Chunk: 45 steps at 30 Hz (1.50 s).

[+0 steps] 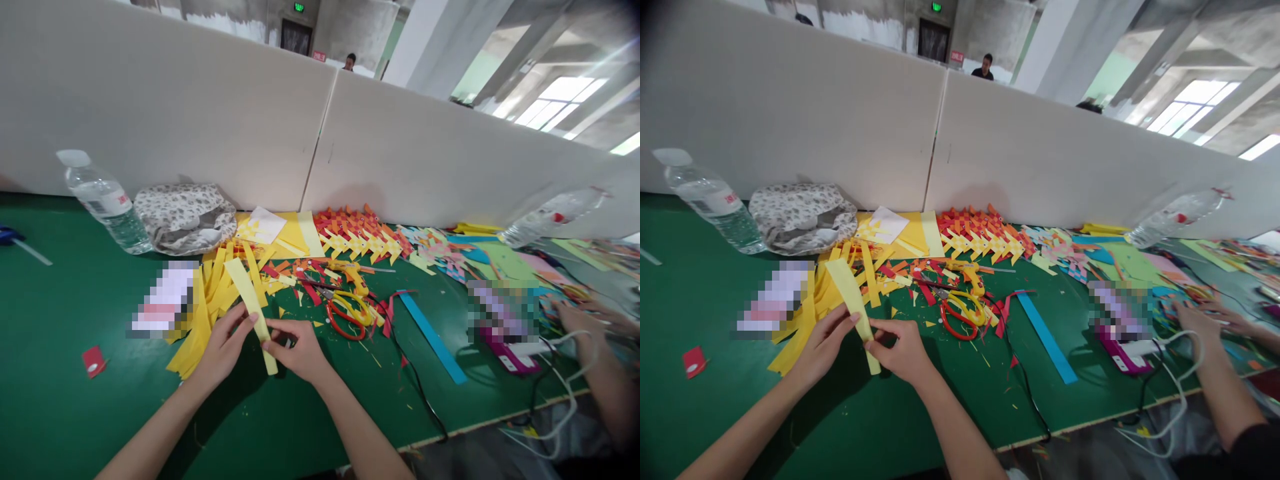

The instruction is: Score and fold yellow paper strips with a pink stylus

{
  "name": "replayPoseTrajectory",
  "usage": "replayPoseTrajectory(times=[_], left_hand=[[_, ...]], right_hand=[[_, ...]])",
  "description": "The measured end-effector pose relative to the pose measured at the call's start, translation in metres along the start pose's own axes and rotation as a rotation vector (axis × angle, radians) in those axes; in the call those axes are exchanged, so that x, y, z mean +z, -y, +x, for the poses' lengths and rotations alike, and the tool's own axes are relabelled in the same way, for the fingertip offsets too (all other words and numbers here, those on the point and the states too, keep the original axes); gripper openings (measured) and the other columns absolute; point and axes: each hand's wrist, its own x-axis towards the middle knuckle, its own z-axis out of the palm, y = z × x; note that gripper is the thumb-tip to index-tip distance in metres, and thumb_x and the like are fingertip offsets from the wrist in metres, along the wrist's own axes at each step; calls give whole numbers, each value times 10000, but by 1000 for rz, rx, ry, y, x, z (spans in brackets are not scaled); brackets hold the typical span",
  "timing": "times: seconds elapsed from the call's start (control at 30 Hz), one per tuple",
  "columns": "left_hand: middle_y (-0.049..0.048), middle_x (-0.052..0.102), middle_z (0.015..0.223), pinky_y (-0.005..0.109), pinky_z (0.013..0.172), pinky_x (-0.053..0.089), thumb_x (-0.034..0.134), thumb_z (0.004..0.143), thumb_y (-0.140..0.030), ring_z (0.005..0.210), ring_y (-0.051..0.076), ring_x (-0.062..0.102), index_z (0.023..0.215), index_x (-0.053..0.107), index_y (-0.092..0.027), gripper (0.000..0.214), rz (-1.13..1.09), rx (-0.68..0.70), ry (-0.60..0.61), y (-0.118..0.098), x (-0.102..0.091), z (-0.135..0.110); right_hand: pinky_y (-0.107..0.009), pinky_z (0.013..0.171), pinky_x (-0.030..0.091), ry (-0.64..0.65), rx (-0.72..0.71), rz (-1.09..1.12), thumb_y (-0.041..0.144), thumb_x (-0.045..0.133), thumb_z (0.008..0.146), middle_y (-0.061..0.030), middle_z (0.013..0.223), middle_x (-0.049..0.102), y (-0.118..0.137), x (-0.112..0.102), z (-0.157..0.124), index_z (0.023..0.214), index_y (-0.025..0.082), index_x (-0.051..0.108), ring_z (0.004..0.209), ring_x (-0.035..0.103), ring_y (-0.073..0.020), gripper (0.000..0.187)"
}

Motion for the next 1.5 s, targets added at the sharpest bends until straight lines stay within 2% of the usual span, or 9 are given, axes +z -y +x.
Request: replayPoseTrajectory(times=[0.13,0.33,0.5,0.8,0.93,1.17,1.3,1.4,1.5], left_hand=[[-24,528,691,219,635,417,518,862,-402,674,119,499,801,592,-180,242,-105,0,-17,2,-4,3],[22,614,923,226,625,488,698,716,-392,782,144,575,1038,598,-203,386,-396,-153,-80,-3,-6,11],[-3,662,715,188,595,497,766,656,-324,626,95,579,790,689,-160,226,-513,-290,45,-6,-6,10],[48,707,852,225,624,554,730,715,-291,744,161,665,939,668,-171,262,-755,-335,-11,-3,-11,10],[20,683,798,248,647,571,651,783,-202,682,135,659,938,628,-182,158,-910,-315,-133,-4,-13,13],[-78,454,585,119,471,440,558,775,-24,441,10,441,846,559,-158,152,-1225,-211,-119,-4,-10,18],[-39,587,733,173,591,506,611,808,-198,589,51,563,996,578,-206,191,-1080,-289,-141,-1,-9,19],[52,658,1028,271,752,534,698,725,-402,920,178,628,1085,583,-216,421,-807,-277,17,0,-4,15],[97,646,1135,319,889,490,806,600,-318,1069,234,588,1118,581,-196,578,-564,-243,189,1,3,11]], right_hand=[[-238,578,467,20,205,277,184,768,569,39,597,614,-1,-1,2,965,173,738,540,525,-92,397],[-261,615,496,71,396,658,209,847,469,10,630,685,-1,-4,4,847,165,753,559,616,-118,392],[-244,587,515,278,549,809,172,850,451,-9,624,697,2,-7,4,843,123,747,528,644,-125,409],[-255,588,517,407,637,828,144,851,450,-31,661,713,-3,-7,2,894,99,739,532,654,-135,461],[-281,642,513,456,637,773,146,851,450,-34,693,717,-6,-4,2,923,108,738,573,663,-148,488],[-263,632,467,407,628,653,184,860,431,28,545,645,-5,5,6,908,128,743,535,619,-115,495],[-246,624,458,366,608,640,206,859,434,21,568,655,-1,5,5,872,130,744,551,620,-113,459],[-268,638,479,226,547,685,237,862,437,7,617,669,0,4,6,845,126,730,585,632,-132,443],[-237,572,458,24,424,601,254,851,476,38,595,639,-2,5,7,851,147,692,544,589,-107,422]])
